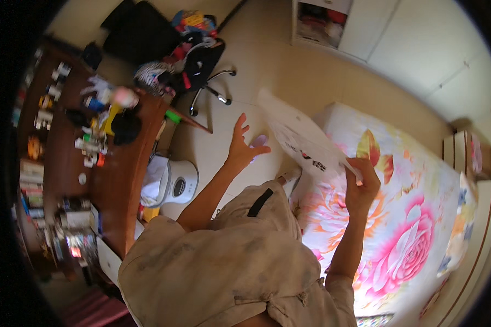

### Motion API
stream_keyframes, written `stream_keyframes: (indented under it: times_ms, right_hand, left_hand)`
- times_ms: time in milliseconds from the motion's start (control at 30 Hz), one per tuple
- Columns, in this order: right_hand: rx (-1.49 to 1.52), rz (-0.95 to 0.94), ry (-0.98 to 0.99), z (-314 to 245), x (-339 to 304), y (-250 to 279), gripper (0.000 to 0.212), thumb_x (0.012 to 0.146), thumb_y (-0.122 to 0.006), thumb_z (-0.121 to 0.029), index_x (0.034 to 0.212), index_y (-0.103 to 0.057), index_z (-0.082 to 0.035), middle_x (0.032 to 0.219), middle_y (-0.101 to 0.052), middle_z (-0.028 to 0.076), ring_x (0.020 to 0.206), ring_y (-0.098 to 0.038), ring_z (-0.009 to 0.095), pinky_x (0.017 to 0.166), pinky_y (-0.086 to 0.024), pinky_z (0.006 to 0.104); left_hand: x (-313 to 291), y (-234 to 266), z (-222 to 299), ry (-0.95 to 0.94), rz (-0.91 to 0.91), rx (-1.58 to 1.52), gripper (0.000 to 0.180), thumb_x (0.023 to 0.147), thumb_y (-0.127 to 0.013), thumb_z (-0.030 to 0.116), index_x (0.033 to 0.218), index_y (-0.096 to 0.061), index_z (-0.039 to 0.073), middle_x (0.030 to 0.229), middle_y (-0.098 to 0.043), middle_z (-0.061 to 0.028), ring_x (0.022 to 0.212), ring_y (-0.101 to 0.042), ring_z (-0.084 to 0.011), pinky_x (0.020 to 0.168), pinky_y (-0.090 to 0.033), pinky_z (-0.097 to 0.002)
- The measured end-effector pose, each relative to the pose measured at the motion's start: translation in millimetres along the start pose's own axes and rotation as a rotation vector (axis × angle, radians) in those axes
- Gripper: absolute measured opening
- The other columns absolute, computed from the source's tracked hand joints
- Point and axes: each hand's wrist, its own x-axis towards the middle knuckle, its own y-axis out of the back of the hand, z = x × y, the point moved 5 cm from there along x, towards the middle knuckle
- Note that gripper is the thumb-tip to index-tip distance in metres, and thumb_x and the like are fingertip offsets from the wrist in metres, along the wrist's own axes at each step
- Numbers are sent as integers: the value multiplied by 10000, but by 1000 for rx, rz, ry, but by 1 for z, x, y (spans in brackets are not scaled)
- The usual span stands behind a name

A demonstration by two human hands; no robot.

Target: The person unpacks a pair of white slippers from a plastic bag on a bed. They remove a tag from one slipper and then place both slippers on the floor. The person then folds the empty plastic bag and places it on the bed.

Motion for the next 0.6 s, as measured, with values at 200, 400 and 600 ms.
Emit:
stream_keyframes:
  times_ms: [200,400,600]
  right_hand:
    - [429,34,-87,-41,-6,-7,136,785,-576,69,912,-596,26,847,-598,68,756,-572,129,701,-481,245]
    - [994,-397,-34,-88,-4,-41,741,788,-671,-254,1358,-278,10,1325,-411,171,1185,-433,295,973,-385,395]
    - [602,-745,-483,7,-65,-135,854,757,-588,-575,1347,-322,-18,1320,-415,212,1157,-472,358,916,-422,398]
  left_hand:
    - [-48,35,-16,194,-441,-417,792,601,-790,37,1286,-394,45,1238,-487,-78,1178,-419,-206,998,-332,-343]
    - [-83,80,-12,274,-412,-752,441,788,-690,197,1163,-505,54,1071,-566,-54,1034,-529,-178,925,-402,-321]
    - [-84,168,-25,313,-156,-1024,347,851,-615,313,1058,-532,47,908,-588,-58,863,-629,-222,756,-506,-353]
